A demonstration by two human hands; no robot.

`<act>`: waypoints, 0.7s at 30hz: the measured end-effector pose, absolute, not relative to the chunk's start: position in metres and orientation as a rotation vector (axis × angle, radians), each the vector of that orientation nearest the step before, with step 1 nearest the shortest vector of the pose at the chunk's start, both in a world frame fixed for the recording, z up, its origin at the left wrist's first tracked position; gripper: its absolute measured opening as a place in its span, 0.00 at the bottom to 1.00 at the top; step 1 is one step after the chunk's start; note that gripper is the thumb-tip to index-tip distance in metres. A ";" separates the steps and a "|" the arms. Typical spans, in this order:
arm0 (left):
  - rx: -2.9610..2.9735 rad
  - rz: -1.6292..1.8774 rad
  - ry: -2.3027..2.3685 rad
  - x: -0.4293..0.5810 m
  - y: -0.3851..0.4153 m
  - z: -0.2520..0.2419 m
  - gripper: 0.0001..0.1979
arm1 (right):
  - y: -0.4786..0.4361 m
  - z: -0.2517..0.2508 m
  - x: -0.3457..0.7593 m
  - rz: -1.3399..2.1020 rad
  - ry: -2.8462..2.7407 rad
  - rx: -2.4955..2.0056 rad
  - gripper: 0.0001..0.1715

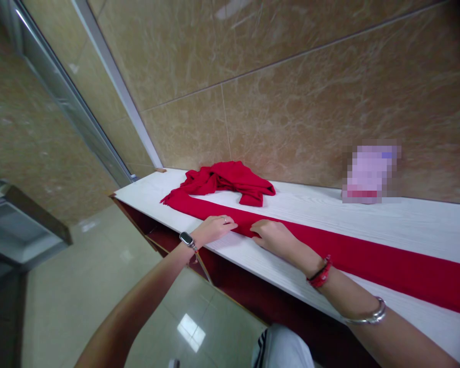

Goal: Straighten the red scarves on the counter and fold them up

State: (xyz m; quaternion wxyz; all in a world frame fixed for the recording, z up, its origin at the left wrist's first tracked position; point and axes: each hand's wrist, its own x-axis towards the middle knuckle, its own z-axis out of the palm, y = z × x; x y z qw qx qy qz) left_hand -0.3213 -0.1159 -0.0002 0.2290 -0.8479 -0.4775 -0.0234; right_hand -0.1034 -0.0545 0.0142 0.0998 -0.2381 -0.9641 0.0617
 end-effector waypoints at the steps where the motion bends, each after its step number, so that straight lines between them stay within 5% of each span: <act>1: -2.330 -0.028 -1.307 -0.320 -0.117 0.002 0.12 | -0.056 0.015 -0.103 0.177 -2.861 -0.720 0.13; 21: -2.243 0.062 -1.610 -0.305 -0.121 0.000 0.08 | -0.065 -0.004 -0.071 0.047 -2.834 -0.789 0.12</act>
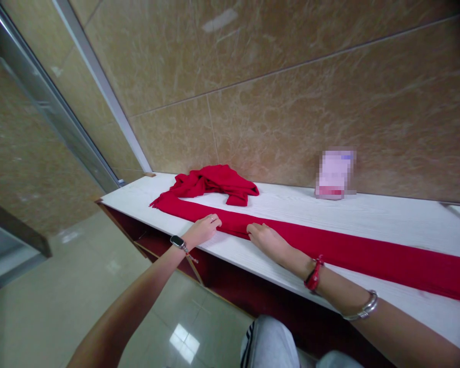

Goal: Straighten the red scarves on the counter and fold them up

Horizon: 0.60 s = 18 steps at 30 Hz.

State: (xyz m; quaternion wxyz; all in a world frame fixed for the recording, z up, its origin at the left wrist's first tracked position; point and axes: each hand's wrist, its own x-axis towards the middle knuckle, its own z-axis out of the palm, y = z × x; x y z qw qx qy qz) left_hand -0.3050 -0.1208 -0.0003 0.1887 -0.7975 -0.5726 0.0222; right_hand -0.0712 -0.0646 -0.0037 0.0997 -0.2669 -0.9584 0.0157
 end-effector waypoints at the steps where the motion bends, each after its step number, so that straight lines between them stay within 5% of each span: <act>1: -2.240 0.066 -1.620 -0.304 -0.121 0.000 0.08 | -0.064 -0.006 -0.071 0.047 -2.834 -0.762 0.12; 14: -2.436 0.124 -1.529 -0.306 -0.119 0.017 0.09 | -0.061 -0.011 -0.060 -0.263 -2.846 -0.341 0.15; 18: -2.512 -0.009 -1.659 -0.304 -0.114 0.022 0.12 | -0.058 -0.013 -0.055 -0.118 -2.784 -0.279 0.17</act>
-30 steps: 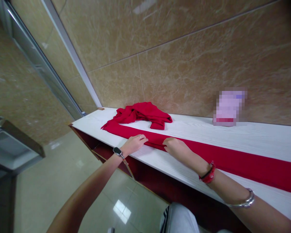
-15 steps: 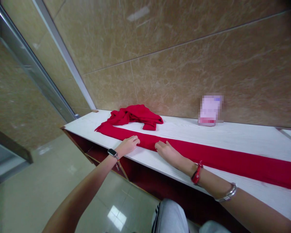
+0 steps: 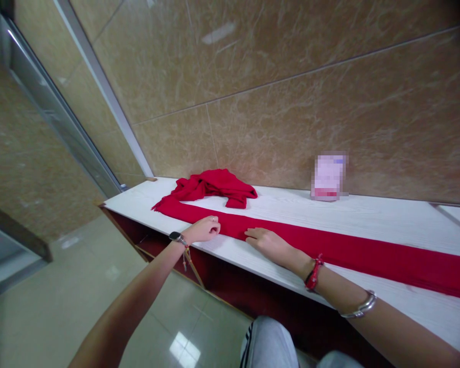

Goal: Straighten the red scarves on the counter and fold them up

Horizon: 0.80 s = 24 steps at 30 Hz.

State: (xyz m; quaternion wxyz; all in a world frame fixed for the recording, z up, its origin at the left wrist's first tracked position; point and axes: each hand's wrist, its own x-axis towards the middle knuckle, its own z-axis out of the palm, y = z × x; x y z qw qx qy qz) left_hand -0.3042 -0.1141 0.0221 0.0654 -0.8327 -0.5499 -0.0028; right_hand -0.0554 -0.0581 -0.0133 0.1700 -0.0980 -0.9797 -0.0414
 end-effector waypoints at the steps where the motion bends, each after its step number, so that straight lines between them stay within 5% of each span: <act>1: -2.510 -0.056 -1.690 -0.301 -0.112 0.023 0.13 | -0.058 -0.014 -0.054 -0.059 -2.774 -0.279 0.18; 6: -2.386 -0.322 -1.708 -0.276 -0.102 0.008 0.15 | -0.059 -0.010 -0.045 0.206 -2.771 -0.225 0.19; 10: -2.404 -0.122 -1.727 -0.265 -0.101 -0.011 0.21 | -0.053 0.002 -0.042 0.418 -2.678 -0.302 0.20; 16: -2.425 -0.006 -1.748 -0.267 -0.100 -0.013 0.22 | -0.041 -0.011 -0.041 0.085 -2.737 -0.795 0.29; 24: -2.422 0.034 -1.859 -0.275 -0.103 -0.006 0.24 | -0.049 -0.015 -0.023 -0.010 -2.908 -0.724 0.31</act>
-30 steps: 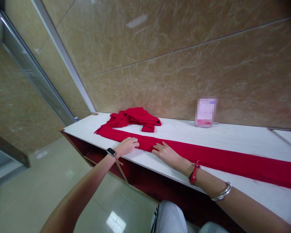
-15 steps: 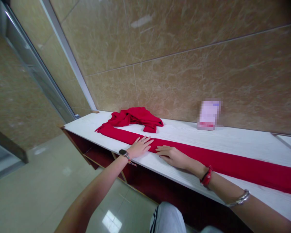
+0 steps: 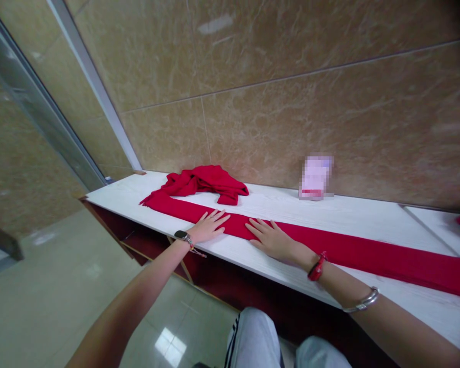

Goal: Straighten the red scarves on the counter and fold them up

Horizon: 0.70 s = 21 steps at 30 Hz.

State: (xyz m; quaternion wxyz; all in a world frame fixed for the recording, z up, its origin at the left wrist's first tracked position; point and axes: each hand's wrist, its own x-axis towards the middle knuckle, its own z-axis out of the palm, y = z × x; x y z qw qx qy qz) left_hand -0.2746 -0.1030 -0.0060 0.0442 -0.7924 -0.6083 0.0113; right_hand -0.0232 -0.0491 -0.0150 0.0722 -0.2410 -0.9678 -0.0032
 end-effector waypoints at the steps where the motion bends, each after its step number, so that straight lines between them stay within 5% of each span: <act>1: -2.413 0.021 -1.855 -0.273 -0.104 -0.004 0.24 | -0.048 -0.010 -0.018 0.046 -2.931 -0.698 0.31; 8: -2.549 -0.301 -1.452 -0.221 -0.107 0.008 0.14 | -0.046 0.005 0.021 0.246 -2.739 -0.772 0.18; 21: -2.515 0.070 -1.223 -0.198 -0.096 0.021 0.08 | -0.052 0.001 0.037 -0.190 -2.907 -0.662 0.19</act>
